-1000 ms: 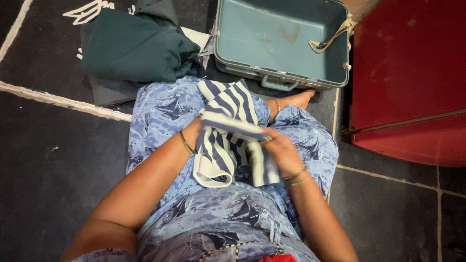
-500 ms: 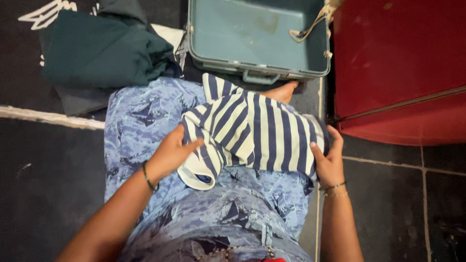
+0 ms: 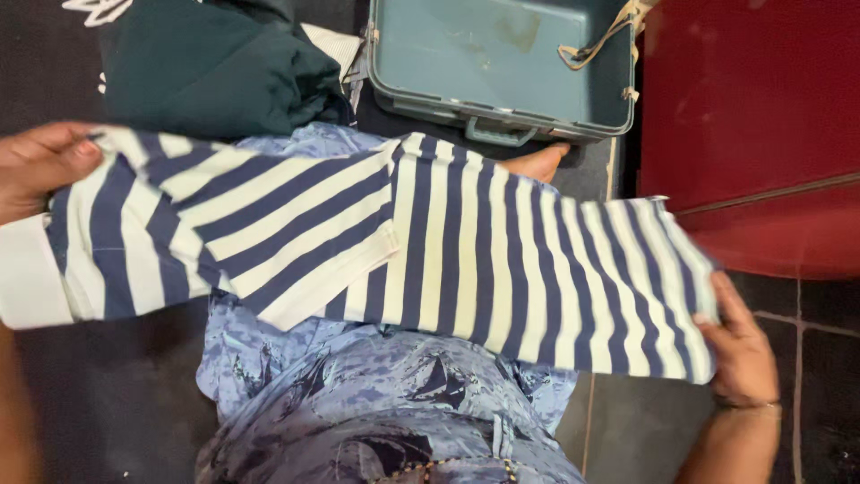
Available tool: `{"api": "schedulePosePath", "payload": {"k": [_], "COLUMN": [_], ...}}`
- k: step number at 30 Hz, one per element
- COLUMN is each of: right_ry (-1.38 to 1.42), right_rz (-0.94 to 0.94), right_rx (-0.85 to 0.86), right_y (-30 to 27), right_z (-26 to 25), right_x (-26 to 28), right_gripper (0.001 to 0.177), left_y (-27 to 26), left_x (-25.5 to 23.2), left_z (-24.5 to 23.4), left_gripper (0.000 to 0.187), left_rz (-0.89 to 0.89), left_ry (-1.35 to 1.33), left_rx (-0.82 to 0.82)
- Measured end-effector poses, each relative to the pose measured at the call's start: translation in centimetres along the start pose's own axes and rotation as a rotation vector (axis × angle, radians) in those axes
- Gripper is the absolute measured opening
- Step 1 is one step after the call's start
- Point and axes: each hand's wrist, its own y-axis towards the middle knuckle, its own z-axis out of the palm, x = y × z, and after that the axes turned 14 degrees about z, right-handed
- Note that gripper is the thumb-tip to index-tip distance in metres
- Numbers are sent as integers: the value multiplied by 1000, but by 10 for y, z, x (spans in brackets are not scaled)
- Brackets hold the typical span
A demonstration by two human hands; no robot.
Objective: The person sits on the floor and folds several pieces of clothing, including a dark blue shirt, a striped shirt, and dark pants. They place the folded items into a light blue suitcase, then remove them to refold and rearrange them before placing them back inside.
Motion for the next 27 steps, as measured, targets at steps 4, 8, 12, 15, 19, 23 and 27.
{"api": "schedulePosePath", "payload": {"k": [4,8,12,15,19,23,27], "right_ry": [-268,-461,-538,-538,-696,-851,16], "right_rz": [535,88,-468,-680,-1100,-1345,-531], "right_rx": [36,-316,-439,-136,238,372,825], "right_y": [48,67,29,2,-18,8,98], "right_z": [-7,33,130,231,345,404,428], "right_x": [-126,-115,-2,72,120,133,150], "right_gripper": [57,40,30,32,69,56,21], "left_y": [18,8,-1,-9,-14,-7,5], "left_x": [71,113,148,141,77,13,36], "left_z": [-25,-29,-11,-13,-13,-23,-23], "left_gripper": [42,49,53,48,40,34,56], "left_rz": [-421,-356,-370,-234,-190,-13,135], "left_ry": [253,98,-160,-167,-28,-57,-377], "left_rx": [80,325,385,390,167,138,119]}}
